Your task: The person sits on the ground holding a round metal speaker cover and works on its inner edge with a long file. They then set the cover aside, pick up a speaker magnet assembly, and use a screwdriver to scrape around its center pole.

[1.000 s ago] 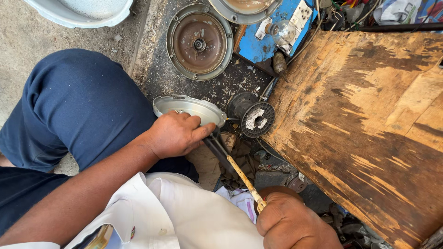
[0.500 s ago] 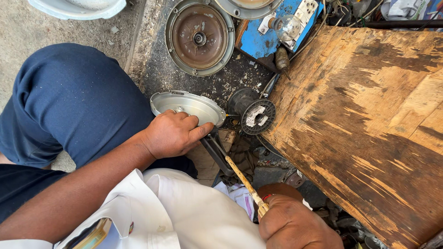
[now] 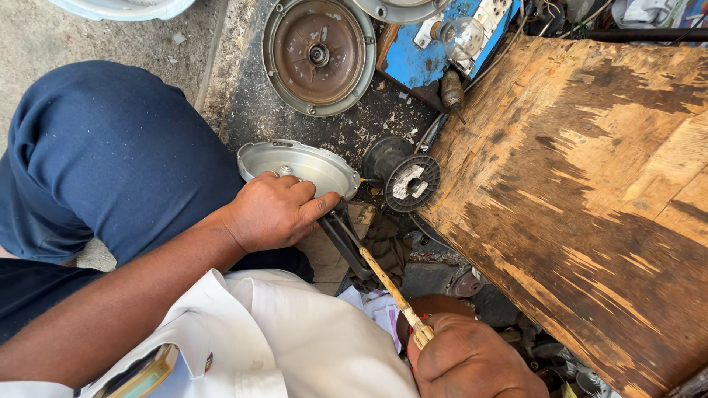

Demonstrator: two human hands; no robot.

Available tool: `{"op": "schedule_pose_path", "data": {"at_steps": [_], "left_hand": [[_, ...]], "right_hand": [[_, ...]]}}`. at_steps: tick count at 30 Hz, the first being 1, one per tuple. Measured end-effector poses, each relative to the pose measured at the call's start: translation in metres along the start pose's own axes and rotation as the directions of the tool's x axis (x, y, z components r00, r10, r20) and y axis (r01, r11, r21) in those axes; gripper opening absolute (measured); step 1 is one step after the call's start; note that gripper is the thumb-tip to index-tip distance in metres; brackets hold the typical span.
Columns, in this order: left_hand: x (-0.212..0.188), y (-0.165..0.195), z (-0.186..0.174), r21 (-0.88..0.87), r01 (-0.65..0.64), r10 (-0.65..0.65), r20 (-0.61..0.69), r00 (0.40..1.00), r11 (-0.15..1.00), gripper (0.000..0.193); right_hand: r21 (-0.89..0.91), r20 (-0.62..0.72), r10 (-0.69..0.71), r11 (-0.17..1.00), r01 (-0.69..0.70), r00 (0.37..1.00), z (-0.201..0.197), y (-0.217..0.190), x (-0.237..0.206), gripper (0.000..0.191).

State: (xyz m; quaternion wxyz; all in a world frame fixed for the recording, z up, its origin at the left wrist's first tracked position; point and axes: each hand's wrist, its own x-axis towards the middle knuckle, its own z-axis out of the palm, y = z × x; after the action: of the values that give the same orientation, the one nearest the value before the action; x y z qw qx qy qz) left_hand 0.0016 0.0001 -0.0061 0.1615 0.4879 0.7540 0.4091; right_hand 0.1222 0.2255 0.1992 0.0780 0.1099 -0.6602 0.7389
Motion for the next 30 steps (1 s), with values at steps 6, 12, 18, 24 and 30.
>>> {"op": "schedule_pose_path", "data": {"at_steps": [6,12,18,24,30], "left_hand": [[-0.001,0.001,-0.001,0.007,0.016,-0.016,0.015,1.0,1.0,0.057],[0.001,0.001,0.0,-0.002,0.026,-0.026,0.02,0.999,1.0,0.057],[0.0,0.001,0.001,-0.007,0.032,-0.032,-0.013,0.999,0.999,0.06],[0.001,0.003,0.004,0.002,0.041,-0.041,0.0,0.999,0.999,0.061],[-0.005,-0.002,0.0,-0.004,0.08,-0.08,-0.063,0.995,0.997,0.058]], "right_hand": [[-0.232,-0.137,-0.051,0.973,0.018,0.989,0.01,-0.002,-0.02,0.047],[-0.105,-0.168,0.056,0.992,-0.074,0.984,0.018,-0.018,-0.02,0.049],[-0.337,-0.409,-0.338,0.919,0.204,0.848,0.043,0.014,0.006,0.049],[-0.475,-0.431,-0.234,0.88,0.001,0.871,0.062,0.014,-0.004,0.041],[-0.462,-0.611,-0.556,0.829,0.316,0.564,0.062,0.024,0.009,0.021]]}}
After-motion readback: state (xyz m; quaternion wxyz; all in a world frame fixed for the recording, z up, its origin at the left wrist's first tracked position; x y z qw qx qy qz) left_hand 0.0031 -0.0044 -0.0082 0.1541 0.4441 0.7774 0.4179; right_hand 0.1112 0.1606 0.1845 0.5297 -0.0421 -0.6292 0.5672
